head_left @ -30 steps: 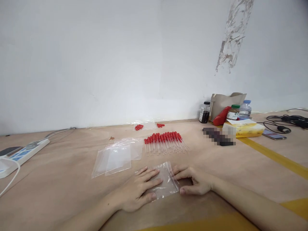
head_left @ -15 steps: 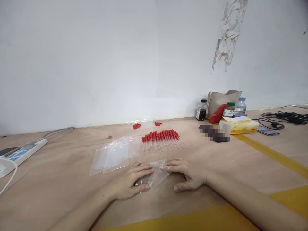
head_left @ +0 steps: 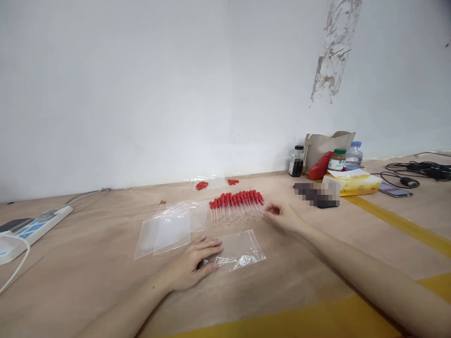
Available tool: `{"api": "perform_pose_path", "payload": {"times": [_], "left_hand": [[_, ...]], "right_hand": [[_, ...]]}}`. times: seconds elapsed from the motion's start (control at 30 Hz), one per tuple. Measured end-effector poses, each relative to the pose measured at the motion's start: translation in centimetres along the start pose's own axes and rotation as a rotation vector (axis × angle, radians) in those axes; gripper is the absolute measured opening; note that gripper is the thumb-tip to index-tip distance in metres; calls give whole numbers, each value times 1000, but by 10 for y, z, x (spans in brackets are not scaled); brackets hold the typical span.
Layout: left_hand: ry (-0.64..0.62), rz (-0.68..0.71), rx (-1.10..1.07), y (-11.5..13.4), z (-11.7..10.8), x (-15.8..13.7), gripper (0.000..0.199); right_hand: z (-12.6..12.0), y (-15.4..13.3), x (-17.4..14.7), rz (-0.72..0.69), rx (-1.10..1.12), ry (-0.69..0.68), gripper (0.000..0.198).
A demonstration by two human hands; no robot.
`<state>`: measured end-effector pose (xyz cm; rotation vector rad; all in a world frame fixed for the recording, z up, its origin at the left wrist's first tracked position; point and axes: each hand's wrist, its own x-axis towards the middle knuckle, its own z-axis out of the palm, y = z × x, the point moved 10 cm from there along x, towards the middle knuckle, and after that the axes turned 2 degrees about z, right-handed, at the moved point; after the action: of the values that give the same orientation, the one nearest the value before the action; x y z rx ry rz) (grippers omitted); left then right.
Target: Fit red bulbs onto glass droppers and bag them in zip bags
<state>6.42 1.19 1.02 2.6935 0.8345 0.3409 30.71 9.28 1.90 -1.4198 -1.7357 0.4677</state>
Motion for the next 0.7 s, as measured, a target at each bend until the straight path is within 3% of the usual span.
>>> {"api": "perform_pose_path", "payload": {"times": [0.07,0.13,0.37,0.7], "left_hand": [[0,-2,3,0,0,0,41],[-3,-12,4,-1,0,0,40],[6,-17,-7,-2,1,-2,41],[1,-14,-4,-1,1,-2,41]], "right_hand": [[-17,30,21,201,-124,115,11],[-21,42,39,269,-175,131,10],[-8,45,68,419,-256,150,21],[9,55,84,517,-327,85,13]]}}
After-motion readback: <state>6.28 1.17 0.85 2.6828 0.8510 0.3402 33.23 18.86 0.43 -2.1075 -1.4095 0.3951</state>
